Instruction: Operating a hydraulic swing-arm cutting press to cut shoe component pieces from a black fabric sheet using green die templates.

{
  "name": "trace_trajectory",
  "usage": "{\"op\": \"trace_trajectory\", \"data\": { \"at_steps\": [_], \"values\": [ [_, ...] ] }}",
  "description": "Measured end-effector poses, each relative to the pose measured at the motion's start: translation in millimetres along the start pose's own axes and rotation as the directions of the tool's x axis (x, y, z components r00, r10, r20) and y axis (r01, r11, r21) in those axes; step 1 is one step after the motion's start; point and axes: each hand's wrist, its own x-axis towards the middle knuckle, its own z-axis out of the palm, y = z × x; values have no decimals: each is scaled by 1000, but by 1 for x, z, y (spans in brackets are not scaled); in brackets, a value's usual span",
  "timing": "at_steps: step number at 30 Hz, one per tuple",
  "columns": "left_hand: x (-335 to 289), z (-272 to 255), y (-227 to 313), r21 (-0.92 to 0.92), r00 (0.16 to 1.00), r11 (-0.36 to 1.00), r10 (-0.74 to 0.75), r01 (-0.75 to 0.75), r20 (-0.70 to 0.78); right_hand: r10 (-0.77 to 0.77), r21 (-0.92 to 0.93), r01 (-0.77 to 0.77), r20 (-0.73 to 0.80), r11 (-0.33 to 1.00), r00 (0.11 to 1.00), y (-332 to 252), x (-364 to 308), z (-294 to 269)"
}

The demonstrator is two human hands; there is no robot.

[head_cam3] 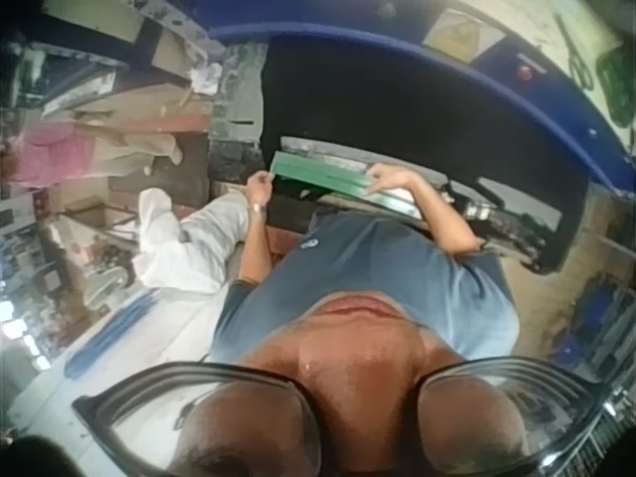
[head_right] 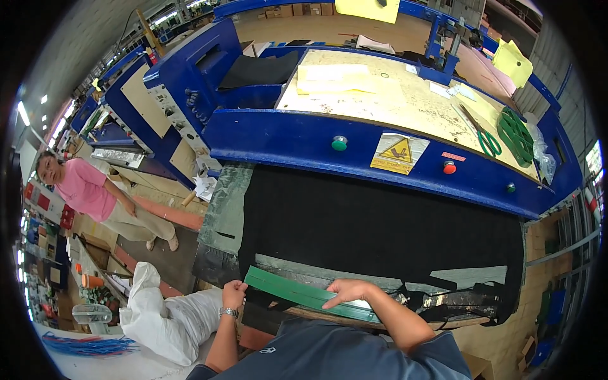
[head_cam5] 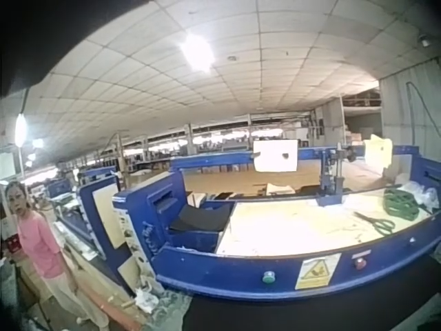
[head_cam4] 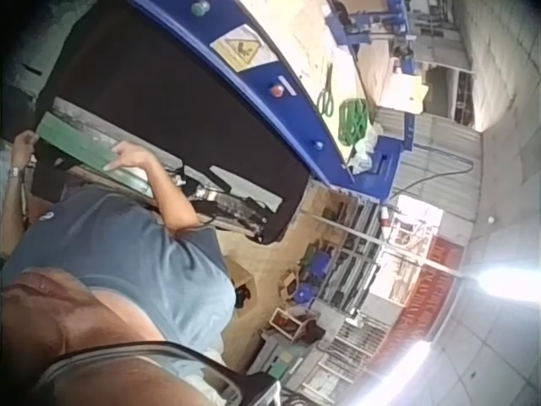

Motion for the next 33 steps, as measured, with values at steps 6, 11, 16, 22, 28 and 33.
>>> {"op": "trace_trajectory", "data": {
  "at_steps": [6,11,16,22,28,33],
  "values": [
    [-2,-2,2,-5,999,1000,22,-22,-24,2,7,-2,19,1000,1000,-4,0,-2],
    [-2,-2,3,-28,1000,1000,13,-13,-8,2,36,-3,20,999,1000,-5,-2,-2],
    [-2,-2,1,-6,1000,1000,2,-2,5,-5,-8,5,8,1000,1000,-3,-1,-1],
    [-6,-3,6,28,1000,1000,12,-11,-28,-1,-4,1,4,1000,1000,0,0,0],
    [-8,-3,9,36,1000,999,9,-8,-25,-32,20,32,7,999,999,1,1,-1],
    [3,-10,25,-213,996,975,76,-63,50,-174,21,179,-152,984,973,19,11,0]
  ]
}}
